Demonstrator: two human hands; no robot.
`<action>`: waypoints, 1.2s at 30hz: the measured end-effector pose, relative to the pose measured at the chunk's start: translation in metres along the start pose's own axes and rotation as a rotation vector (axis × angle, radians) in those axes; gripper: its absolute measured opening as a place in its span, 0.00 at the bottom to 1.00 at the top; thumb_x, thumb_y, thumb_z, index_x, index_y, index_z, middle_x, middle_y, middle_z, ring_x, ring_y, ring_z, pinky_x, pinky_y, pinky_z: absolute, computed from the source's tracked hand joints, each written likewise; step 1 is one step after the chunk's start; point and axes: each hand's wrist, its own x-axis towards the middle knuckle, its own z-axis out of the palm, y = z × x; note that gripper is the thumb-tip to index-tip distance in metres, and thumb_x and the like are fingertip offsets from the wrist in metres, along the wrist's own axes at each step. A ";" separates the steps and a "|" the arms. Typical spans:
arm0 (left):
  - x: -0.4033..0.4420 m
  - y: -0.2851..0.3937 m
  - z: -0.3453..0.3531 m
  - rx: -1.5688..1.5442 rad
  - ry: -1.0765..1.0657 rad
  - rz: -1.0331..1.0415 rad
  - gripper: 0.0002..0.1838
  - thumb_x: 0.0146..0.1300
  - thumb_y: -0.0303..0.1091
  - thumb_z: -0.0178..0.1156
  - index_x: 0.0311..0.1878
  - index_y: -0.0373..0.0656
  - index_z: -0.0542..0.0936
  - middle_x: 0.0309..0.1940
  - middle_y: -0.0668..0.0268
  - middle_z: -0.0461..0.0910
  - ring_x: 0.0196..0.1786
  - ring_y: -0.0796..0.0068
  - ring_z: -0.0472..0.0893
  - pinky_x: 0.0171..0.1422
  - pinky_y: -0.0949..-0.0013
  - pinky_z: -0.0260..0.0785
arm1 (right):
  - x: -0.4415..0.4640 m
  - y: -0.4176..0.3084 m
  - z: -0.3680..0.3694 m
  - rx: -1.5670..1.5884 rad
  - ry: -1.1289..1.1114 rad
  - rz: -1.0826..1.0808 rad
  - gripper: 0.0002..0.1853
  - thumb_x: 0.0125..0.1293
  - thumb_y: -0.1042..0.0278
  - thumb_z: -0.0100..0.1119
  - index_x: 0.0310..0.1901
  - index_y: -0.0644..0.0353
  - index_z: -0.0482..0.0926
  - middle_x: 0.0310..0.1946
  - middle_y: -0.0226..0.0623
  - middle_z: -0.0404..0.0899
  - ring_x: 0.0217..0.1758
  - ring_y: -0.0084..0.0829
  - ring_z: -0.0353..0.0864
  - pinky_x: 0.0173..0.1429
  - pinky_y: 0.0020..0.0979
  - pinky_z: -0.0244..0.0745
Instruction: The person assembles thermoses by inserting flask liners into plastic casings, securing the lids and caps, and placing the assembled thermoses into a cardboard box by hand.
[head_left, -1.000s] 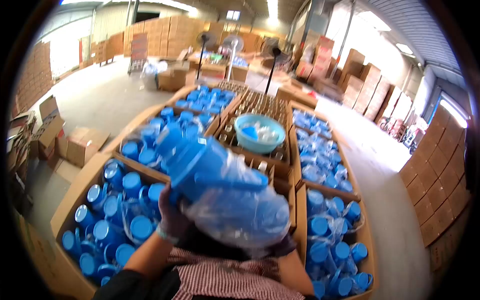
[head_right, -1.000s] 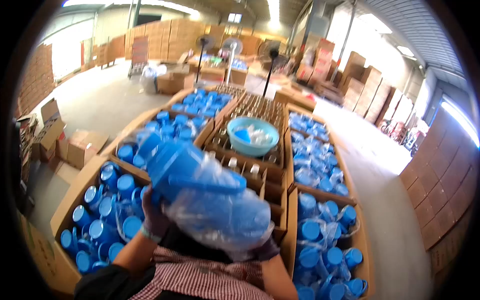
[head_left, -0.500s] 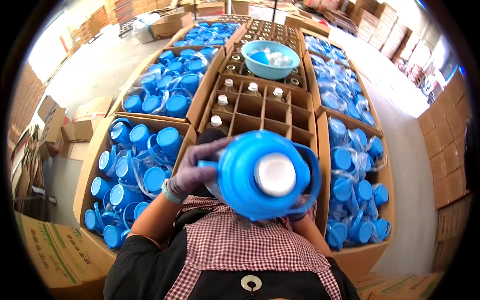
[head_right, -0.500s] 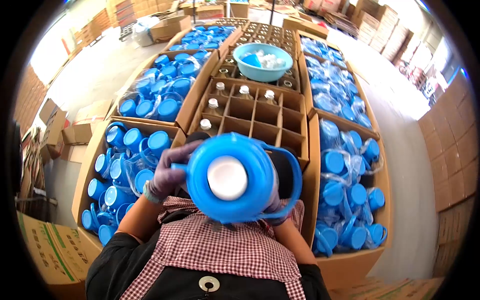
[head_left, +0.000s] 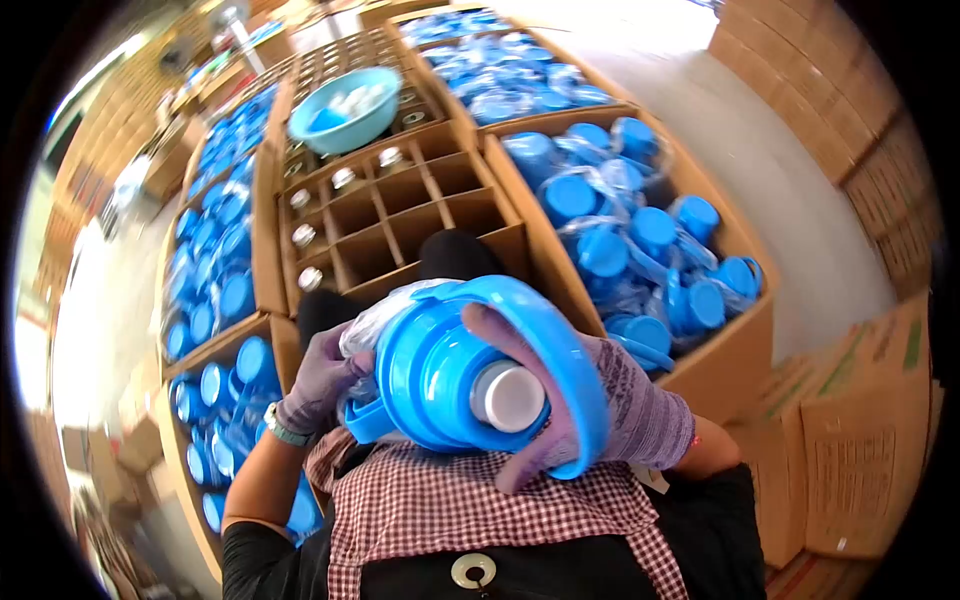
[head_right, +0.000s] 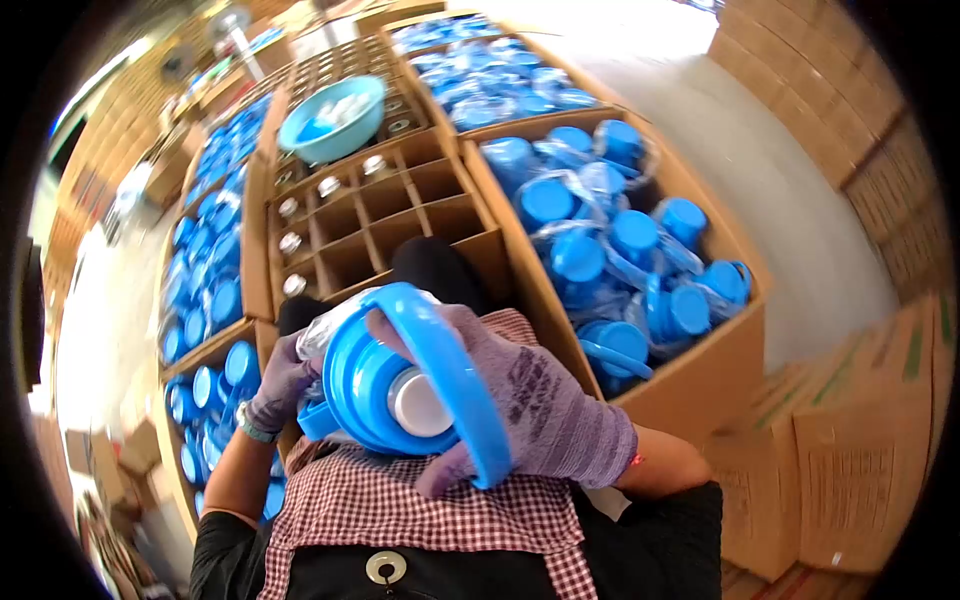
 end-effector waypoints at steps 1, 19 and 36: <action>0.009 0.016 0.012 0.038 -0.065 -0.019 0.38 0.65 0.49 0.76 0.69 0.31 0.76 0.56 0.64 0.85 0.56 0.75 0.83 0.66 0.68 0.75 | -0.008 -0.002 -0.002 -0.066 0.015 0.069 0.74 0.34 0.29 0.85 0.83 0.53 0.57 0.72 0.53 0.65 0.71 0.54 0.72 0.75 0.50 0.69; 0.114 0.133 0.262 0.971 -0.577 1.497 0.26 0.69 0.39 0.55 0.69 0.42 0.74 0.50 0.62 0.79 0.51 0.66 0.82 0.51 0.64 0.78 | -0.087 0.096 -0.100 -0.080 1.255 0.222 0.40 0.57 0.49 0.78 0.67 0.62 0.74 0.61 0.45 0.77 0.62 0.46 0.79 0.69 0.43 0.73; 0.193 0.026 0.028 0.869 0.188 0.409 0.30 0.60 0.24 0.66 0.69 0.38 0.77 0.54 0.56 0.82 0.45 0.66 0.85 0.50 0.66 0.81 | 0.001 0.276 -0.349 -0.872 -0.137 0.395 0.37 0.39 0.76 0.72 0.58 0.44 0.79 0.60 0.36 0.77 0.64 0.51 0.78 0.68 0.44 0.77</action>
